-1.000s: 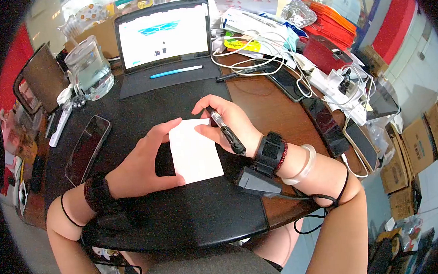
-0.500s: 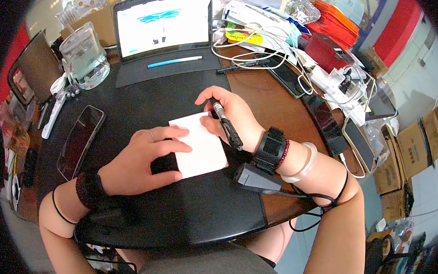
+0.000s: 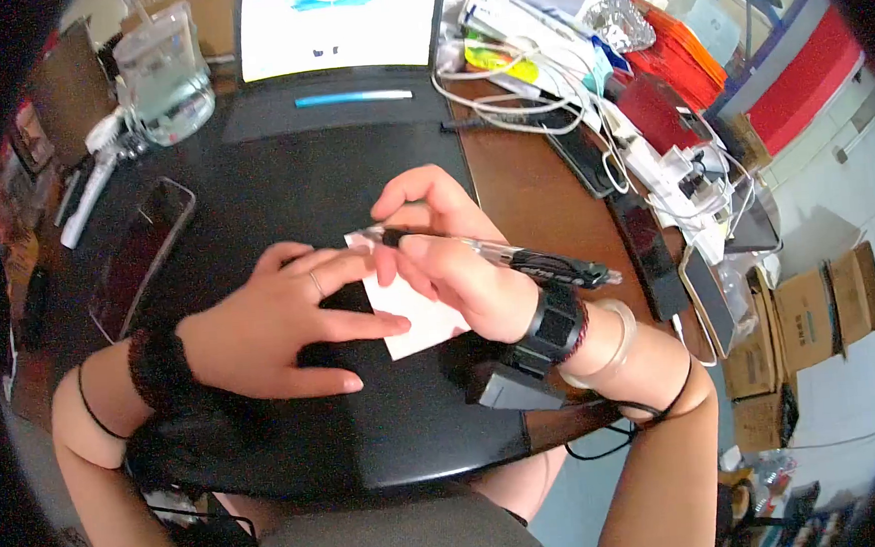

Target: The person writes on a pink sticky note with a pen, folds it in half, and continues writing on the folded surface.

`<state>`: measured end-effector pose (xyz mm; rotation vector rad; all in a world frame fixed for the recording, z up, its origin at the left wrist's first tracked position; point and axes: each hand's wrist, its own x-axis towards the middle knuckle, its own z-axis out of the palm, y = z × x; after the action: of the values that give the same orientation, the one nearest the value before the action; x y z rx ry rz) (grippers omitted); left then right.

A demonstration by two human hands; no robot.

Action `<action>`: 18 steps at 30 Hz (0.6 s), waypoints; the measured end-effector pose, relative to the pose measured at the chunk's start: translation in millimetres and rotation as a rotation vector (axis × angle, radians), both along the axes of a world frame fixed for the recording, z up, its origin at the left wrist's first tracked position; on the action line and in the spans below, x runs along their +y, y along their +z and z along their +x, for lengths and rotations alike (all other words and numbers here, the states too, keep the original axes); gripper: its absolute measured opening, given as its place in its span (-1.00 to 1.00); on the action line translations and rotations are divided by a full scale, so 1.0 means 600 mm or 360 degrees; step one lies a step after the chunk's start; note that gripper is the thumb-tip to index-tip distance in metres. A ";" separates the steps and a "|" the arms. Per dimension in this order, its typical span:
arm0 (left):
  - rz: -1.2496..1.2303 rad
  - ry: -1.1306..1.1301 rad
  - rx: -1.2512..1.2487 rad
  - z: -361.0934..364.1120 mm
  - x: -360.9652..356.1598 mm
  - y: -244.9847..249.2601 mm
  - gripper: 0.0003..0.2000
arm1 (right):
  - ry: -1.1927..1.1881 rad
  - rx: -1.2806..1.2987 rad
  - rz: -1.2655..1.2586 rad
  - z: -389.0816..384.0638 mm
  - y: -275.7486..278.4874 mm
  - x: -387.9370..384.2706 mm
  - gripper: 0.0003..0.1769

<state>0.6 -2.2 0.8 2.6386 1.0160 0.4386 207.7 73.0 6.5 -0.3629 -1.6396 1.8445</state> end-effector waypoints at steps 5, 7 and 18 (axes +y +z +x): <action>0.0019 -0.0029 -0.0082 0.001 -0.001 -0.006 -0.50 | 0.0066 -0.0320 0.0343 0.009 -0.004 0.009 -0.65; -0.0002 -0.0021 -0.0006 -0.001 0.000 -0.006 -0.50 | 0.0040 -0.0420 0.0410 0.000 -0.003 0.008 -0.62; 0.0168 0.0005 -0.0056 -0.004 -0.001 -0.026 -0.47 | -0.0331 -0.0492 0.0738 -0.005 -0.019 0.008 -0.65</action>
<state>-1.8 -2.8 -14.6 2.7119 1.0124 0.5517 204.9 77.9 -4.8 -0.6066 -2.0850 1.2517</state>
